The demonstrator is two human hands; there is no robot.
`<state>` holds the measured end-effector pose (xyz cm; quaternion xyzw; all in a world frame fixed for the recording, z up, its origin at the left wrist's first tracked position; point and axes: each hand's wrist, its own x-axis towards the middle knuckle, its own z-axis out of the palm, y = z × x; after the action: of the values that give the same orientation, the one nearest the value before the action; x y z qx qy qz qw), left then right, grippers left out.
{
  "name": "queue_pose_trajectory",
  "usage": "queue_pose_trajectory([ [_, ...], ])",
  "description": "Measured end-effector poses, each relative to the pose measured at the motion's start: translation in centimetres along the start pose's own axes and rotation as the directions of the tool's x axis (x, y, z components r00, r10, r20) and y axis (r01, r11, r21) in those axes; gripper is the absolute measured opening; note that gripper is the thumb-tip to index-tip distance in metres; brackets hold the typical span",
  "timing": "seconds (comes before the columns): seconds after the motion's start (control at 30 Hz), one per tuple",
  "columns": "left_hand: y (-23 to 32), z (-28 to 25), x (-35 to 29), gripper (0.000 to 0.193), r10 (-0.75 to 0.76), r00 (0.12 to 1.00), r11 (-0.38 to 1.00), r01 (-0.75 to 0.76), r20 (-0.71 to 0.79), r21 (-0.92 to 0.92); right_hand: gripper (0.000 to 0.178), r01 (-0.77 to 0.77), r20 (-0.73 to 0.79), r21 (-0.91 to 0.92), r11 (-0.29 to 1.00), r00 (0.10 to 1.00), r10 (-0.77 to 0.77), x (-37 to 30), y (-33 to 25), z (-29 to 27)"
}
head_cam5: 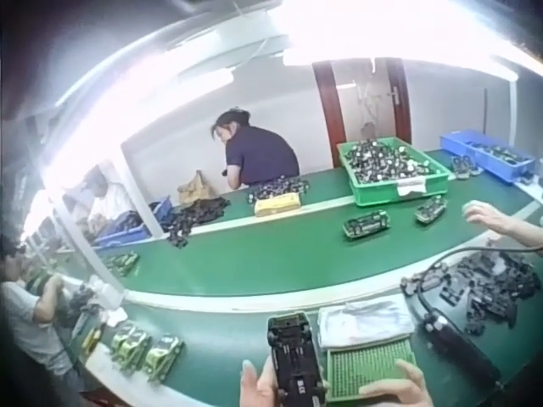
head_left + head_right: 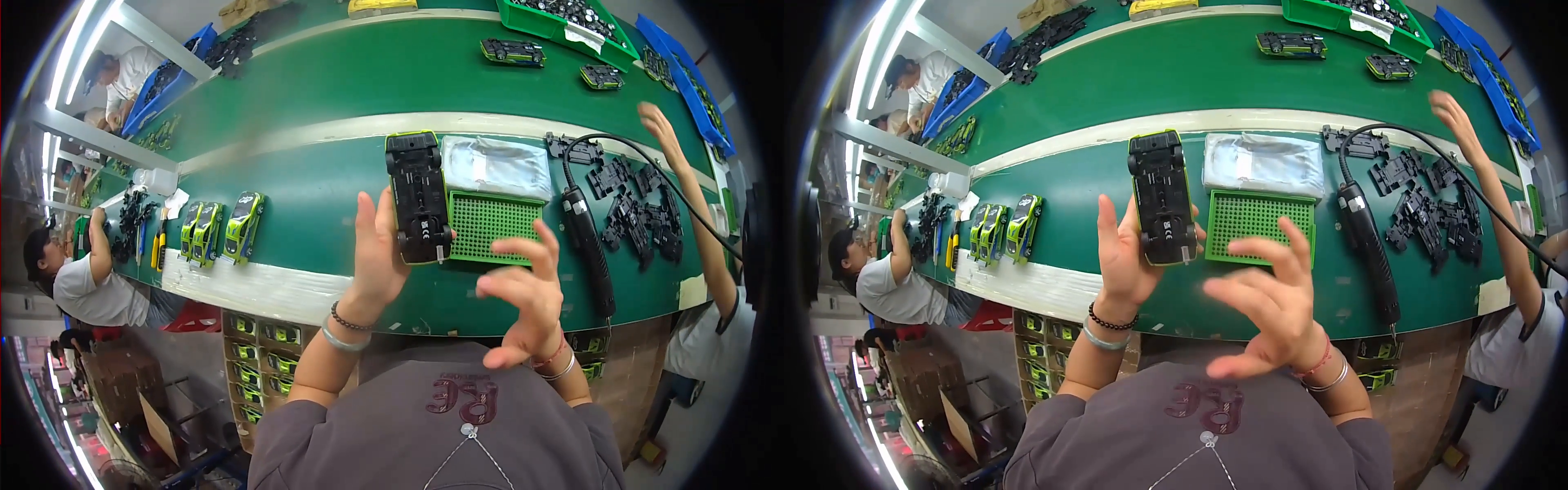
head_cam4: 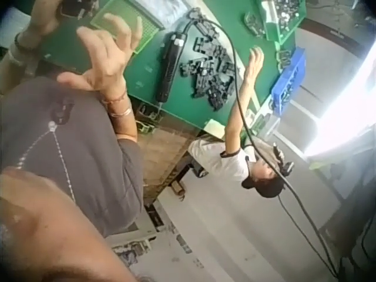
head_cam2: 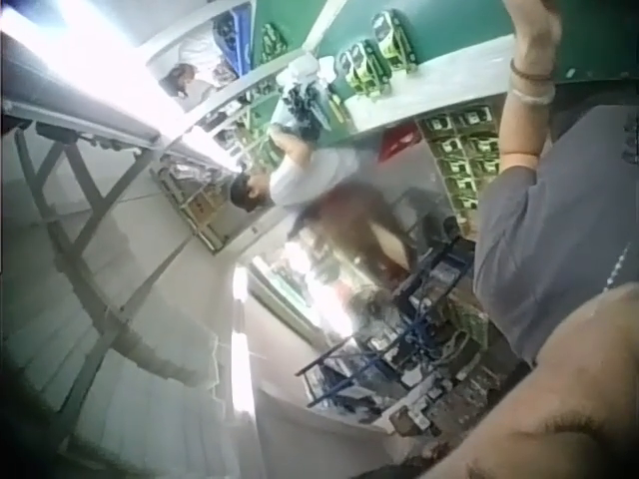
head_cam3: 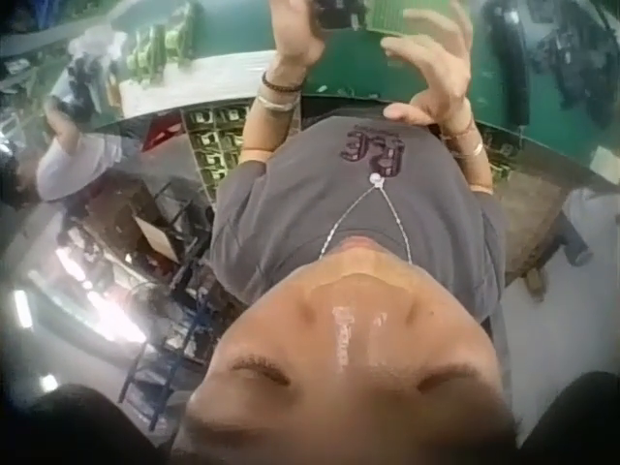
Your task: The person assembles toy cars along a conveyor line by driving screws into them with an electric screwdriver, then places the finished toy cars into a packaging tray.
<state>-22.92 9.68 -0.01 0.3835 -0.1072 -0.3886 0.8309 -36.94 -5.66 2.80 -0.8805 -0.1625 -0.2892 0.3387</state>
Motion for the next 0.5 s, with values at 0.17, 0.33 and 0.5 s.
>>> queue_pose_trajectory([
  [0.17,0.2,0.2,1.5,0.065,0.045,0.994,0.999,-0.042,-0.103,0.033,0.059,-0.012,0.031,-0.052,0.999,0.999,0.013,0.3,1.0,1.0],
  [0.33,6.3,-4.8,7.0,0.039,0.430,0.864,0.369,-0.433,0.262,0.822,0.034,-0.179,-0.217,-0.152,0.972,0.966,0.143,0.1,1.8,-1.6],
  [0.5,16.2,-13.4,14.0,0.054,0.208,0.839,-0.635,-0.275,0.503,0.721,0.022,-0.311,-0.244,-0.173,0.934,0.933,0.266,-3.7,1.6,-1.3],
])
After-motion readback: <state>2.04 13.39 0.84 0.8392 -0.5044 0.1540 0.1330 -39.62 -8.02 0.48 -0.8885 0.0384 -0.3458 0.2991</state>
